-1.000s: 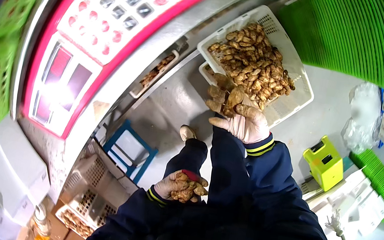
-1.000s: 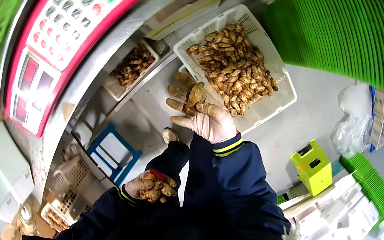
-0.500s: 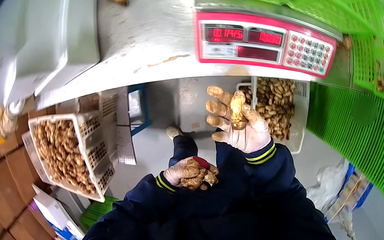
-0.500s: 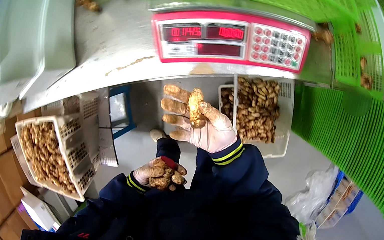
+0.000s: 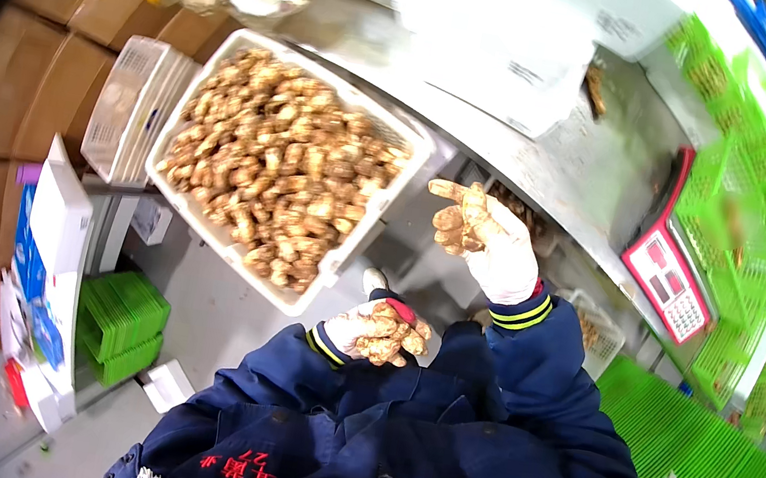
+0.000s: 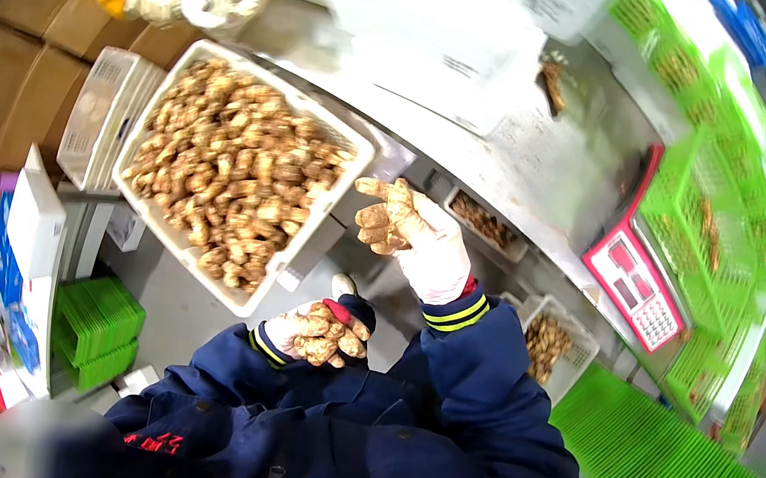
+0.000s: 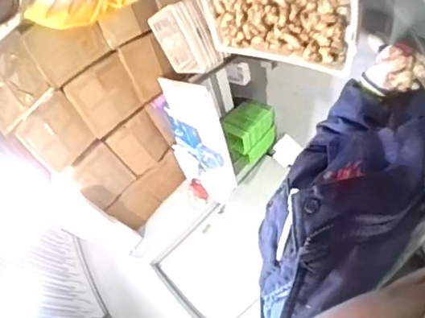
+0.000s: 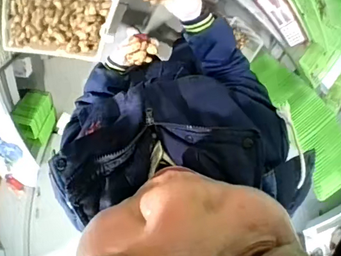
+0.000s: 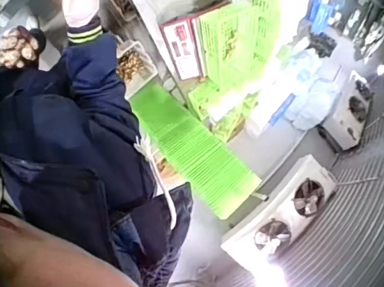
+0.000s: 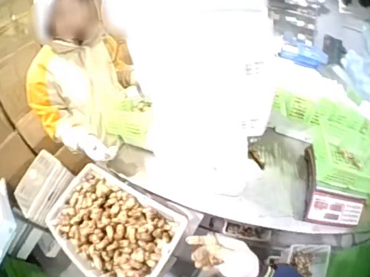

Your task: The person sorts agricultural produce into different baskets by hand, weighing some items on a digital scale and moving plastic containers around a workspace.

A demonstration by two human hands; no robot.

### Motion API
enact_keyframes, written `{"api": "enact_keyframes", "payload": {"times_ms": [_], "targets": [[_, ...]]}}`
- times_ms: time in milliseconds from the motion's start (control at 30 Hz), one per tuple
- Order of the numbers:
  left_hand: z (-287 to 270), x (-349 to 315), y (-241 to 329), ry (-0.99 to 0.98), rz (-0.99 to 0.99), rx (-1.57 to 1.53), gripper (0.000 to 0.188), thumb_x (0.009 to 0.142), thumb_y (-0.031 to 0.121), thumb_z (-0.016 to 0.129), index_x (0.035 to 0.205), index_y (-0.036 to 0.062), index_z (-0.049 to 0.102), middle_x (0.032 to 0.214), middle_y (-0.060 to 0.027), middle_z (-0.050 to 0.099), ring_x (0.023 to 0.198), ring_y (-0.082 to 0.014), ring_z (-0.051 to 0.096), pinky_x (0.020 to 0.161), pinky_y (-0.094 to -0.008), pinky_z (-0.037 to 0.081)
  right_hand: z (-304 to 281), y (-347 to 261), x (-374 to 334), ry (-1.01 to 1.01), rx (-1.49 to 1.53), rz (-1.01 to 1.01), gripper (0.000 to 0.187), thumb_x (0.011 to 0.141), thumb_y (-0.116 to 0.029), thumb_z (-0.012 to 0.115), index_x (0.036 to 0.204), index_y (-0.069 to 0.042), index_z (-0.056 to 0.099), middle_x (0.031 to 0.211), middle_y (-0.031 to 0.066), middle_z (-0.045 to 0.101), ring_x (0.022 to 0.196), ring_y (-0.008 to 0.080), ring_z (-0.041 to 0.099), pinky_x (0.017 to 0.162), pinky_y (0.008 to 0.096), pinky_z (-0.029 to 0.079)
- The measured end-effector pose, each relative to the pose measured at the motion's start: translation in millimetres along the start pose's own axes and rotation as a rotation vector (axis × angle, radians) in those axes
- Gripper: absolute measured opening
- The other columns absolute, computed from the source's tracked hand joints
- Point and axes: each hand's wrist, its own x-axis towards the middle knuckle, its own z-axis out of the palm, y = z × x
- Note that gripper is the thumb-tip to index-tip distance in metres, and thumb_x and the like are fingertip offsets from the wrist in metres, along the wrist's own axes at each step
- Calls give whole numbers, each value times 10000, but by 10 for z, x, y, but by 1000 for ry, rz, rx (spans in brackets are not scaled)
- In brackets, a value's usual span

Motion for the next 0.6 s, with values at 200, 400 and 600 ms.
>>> {"api": "enact_keyframes", "payload": {"times_ms": [200,400,600], "targets": [[-9,-641,547,31,272,4,583,880,270,657,1323,-28,423,1264,-218,527,1129,-324,591,801,-410,589,985,203,734,186,-618,-92,714,782,54,698,1419,-24,385,1085,94,627,865,102,609,647,217,498],[-57,-1013,737,142,453,-117,591,895,279,634,1363,2,403,1278,-221,517,1137,-332,577,811,-416,579,1172,458,1273,193,-838,-297,751,747,-127,798,1408,-126,441,927,53,685,833,115,639,784,261,498],[-143,-1115,768,161,506,-235,539,901,229,636,1366,70,413,1312,-189,517,1180,-366,548,835,-457,562,1163,526,1858,158,-920,-356,705,744,-186,814,1359,-117,476,1038,88,695,932,151,653,821,285,508]]}}
